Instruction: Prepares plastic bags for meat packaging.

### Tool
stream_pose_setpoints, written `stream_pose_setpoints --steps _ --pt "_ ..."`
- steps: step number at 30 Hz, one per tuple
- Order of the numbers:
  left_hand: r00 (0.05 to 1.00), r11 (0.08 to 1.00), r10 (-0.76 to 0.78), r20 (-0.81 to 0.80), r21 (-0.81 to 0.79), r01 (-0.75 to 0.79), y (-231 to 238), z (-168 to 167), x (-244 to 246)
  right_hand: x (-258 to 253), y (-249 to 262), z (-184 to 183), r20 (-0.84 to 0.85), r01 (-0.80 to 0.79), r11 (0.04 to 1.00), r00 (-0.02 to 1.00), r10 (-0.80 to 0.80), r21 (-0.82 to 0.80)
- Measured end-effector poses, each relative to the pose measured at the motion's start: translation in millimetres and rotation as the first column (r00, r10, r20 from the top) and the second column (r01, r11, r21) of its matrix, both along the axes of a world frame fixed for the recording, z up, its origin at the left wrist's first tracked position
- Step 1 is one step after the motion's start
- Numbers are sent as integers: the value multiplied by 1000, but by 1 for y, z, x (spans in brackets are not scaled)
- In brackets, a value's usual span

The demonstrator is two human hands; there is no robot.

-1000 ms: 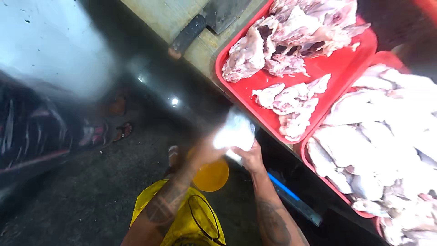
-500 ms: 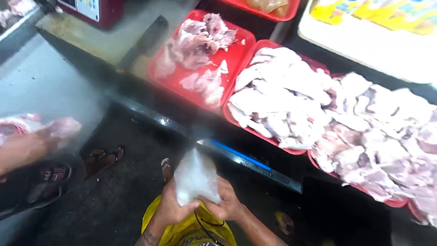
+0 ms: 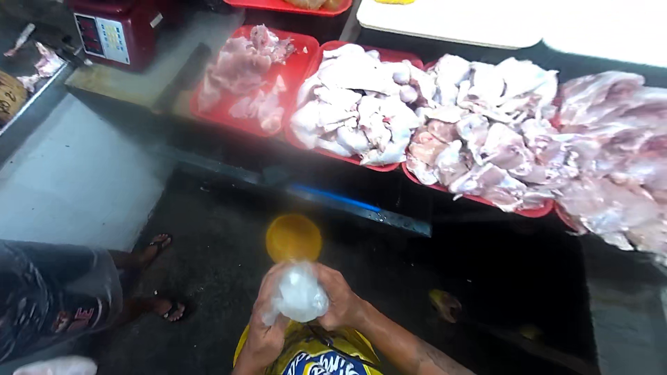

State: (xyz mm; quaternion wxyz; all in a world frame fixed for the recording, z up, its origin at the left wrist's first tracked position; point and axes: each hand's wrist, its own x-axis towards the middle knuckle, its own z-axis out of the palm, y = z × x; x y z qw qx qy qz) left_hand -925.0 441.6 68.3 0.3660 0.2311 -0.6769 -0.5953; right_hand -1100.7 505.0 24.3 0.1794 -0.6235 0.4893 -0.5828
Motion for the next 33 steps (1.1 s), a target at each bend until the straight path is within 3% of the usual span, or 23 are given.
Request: stream_pose_setpoints --steps 3,6,9,13,18,23,26,29,31,33 --pt "998 998 15 56 -58 -11 20 -9 13 14 15 -10 -40 -50 996 998 53 76" --pt "993 993 77 84 -93 -69 47 -18 34 31 28 -10 10 -202 956 979 205 214" --pt "969 971 237 64 2 -238 83 -22 63 54 37 -16 -2 -335 886 935 354 322" --pt "902 901 428 62 52 -431 124 -37 97 86 51 -6 -56 -369 774 886 460 515" --pt "838 837 529 134 83 -541 147 -40 128 130 71 3 10 -390 741 888 460 547" --pt "814 810 546 199 124 -573 133 -49 143 139 51 0 1 -440 751 863 505 492" --pt "773 826 545 325 -50 -561 109 -54 146 135 24 2 -77 -442 727 826 558 526" --pt "678 851 517 522 -226 -475 74 -51 151 132 -4 -21 -75 -473 704 801 594 531" --pt "640 873 474 604 -231 -429 44 -48 155 132 -27 -35 -71 -473 715 807 586 514" --pt "632 896 430 644 -215 -390 16 -46 157 129 -53 -33 -43 -465 659 798 602 591"
